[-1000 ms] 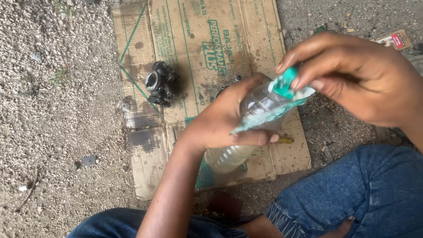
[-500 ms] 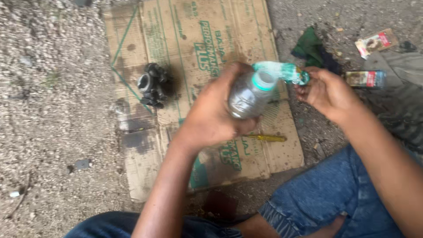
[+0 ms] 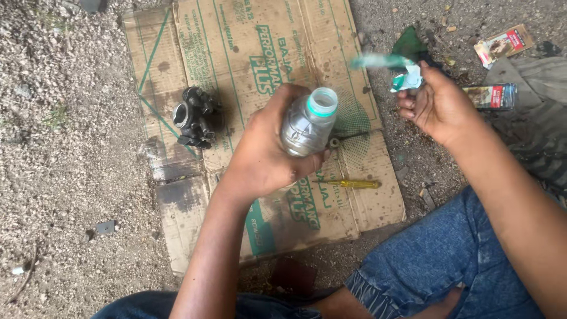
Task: The person cleans carburetor parts by pouring liquid from a plastic bottle onto them and wiping with a green cloth, then uses a screwdriver to manipulate small internal components.
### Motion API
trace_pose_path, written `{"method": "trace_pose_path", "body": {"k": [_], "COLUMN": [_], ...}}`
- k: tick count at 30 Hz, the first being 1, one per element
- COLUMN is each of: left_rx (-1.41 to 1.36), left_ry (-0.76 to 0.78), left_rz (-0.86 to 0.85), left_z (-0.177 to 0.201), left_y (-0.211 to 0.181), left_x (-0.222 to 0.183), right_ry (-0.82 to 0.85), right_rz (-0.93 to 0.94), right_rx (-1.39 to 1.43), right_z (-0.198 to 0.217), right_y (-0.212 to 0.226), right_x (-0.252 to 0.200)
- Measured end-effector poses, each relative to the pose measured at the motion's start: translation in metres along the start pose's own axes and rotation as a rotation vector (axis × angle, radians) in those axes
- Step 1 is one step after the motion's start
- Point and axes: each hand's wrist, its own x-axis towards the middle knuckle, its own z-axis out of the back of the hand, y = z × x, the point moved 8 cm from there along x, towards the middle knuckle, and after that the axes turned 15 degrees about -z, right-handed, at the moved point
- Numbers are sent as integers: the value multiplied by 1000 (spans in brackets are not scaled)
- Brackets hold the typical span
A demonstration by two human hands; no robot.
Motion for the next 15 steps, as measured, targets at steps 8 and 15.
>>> {"method": "trace_pose_path", "body": {"k": [8,15], "left_rx": [26,145], "left_ry": [18,147], "left_rz": [15,-197], "left_z": [-15,-51], "left_y": [7,-10], "left_x": [1,3], "right_ry": [85,243], "right_rz": [62,109], "right_rx": [-77,-383], "right_z": [-22,-79], "right_y": [6,-8], "right_x": [-14,-50]}}
